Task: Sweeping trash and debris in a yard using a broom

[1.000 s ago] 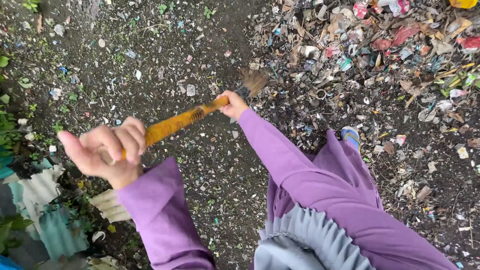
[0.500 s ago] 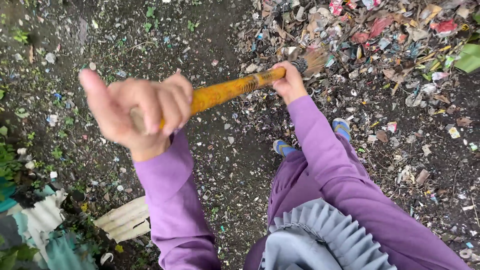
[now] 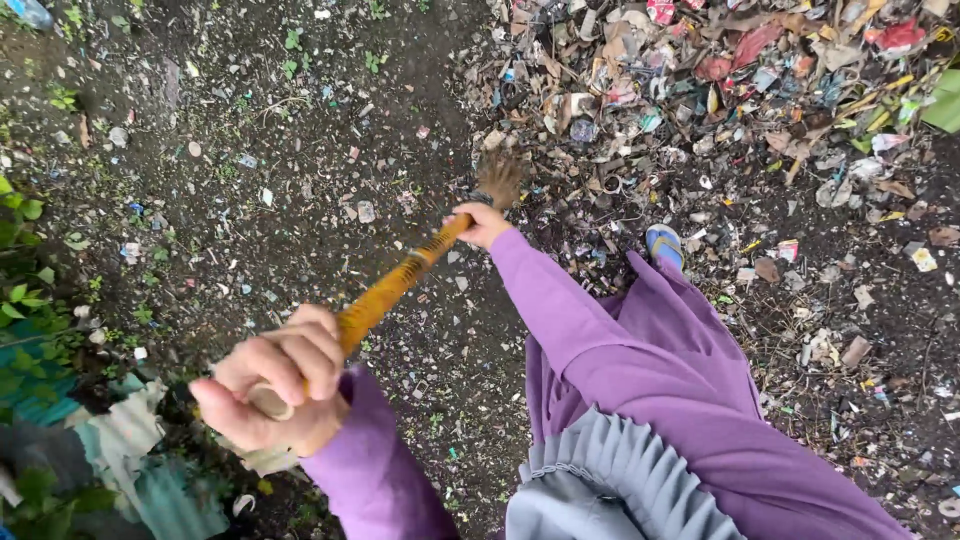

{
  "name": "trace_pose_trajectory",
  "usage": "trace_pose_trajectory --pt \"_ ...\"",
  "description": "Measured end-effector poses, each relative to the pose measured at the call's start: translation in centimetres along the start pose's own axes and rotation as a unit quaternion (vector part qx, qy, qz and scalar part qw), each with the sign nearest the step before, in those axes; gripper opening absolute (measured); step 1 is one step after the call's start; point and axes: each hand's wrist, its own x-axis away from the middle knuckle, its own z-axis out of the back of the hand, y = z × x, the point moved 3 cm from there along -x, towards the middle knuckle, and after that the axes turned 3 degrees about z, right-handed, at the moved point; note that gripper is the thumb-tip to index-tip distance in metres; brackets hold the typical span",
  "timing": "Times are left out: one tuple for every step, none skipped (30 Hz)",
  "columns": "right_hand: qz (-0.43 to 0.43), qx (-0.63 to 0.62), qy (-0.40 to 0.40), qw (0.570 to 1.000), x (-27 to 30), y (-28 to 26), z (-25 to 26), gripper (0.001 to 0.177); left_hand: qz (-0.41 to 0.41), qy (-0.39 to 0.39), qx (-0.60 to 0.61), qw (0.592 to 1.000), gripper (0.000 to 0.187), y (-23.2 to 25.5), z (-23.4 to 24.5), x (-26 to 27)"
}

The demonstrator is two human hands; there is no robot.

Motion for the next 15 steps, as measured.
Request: trace_pose_trajectory --pt "-0.004 0.001 0.0 1.0 -2.9 -1.4 2.0 0.051 0.002 0.002 -0.003 1.0 0.058 -1.4 0.4 0.1" --pt "0.03 -0.014 -0.013 0.999 -5.5 -2.8 4.9 0.043 -0.02 0.033 0.009 0.999 0.058 -2.6 0.7 0.7" --pt "0.064 -0.028 -0.026 0.997 -8.0 -4.2 7.9 0.037 -0.042 0.065 0.02 0.997 0.06 -3.8 0.9 1.5" --pt "0.063 -0.024 -0.027 0.997 -8.0 -6.7 8.8 0.037 -0.044 0.068 0.019 0.997 0.06 -4.6 0.8 1.4" --pt "0.091 -0.044 -0.031 0.994 -7.9 -9.4 9.8 0.039 -0.047 0.073 0.042 0.995 0.06 -5.3 0.7 1.3" --pt "0.121 -0.071 -0.034 0.99 -7.6 -12.0 11.0 0.042 -0.047 0.073 0.07 0.994 0.06 -6.1 0.6 0.9" --pt "0.123 -0.074 -0.032 0.989 -7.4 -13.8 11.7 0.042 -0.045 0.071 0.073 0.994 0.06 -7.1 1.0 -0.2" --pt "0.152 -0.081 -0.032 0.984 -7.2 -15.5 12.2 0.037 -0.056 0.058 0.107 0.991 0.06 -7.9 1.2 -1.0" --pt "0.181 -0.089 -0.032 0.979 -6.9 -17.1 12.9 0.034 -0.066 0.044 0.141 0.987 0.061 -8.6 1.4 -1.7" --pt "0.184 -0.089 -0.037 0.978 -2.7 -16.9 10.7 0.034 -0.07 0.04 0.141 0.987 0.061 -7.5 0.1 -3.3" --pt "0.172 -0.087 0.003 0.981 1.5 -16.5 8.8 0.037 -0.062 0.029 0.146 0.987 0.056 -6.4 -1.3 -5.0" --pt "0.157 -0.085 0.041 0.983 5.6 -16.1 6.9 0.041 -0.053 0.016 0.15 0.987 0.054 -5.2 -2.6 -6.8" --pt "0.158 -0.087 0.034 0.983 6.5 -15.7 5.5 0.041 -0.055 0.01 0.148 0.987 0.054 -3.0 -3.2 -7.3" --pt "0.148 -0.071 0.014 0.986 7.4 -14.5 4.8 0.039 -0.035 0.008 0.12 0.992 0.059 -0.5 -4.0 -7.1" --pt "0.137 -0.054 -0.007 0.989 8.3 -13.3 4.0 0.037 -0.013 0.007 0.093 0.996 0.064 1.9 -4.8 -7.0"
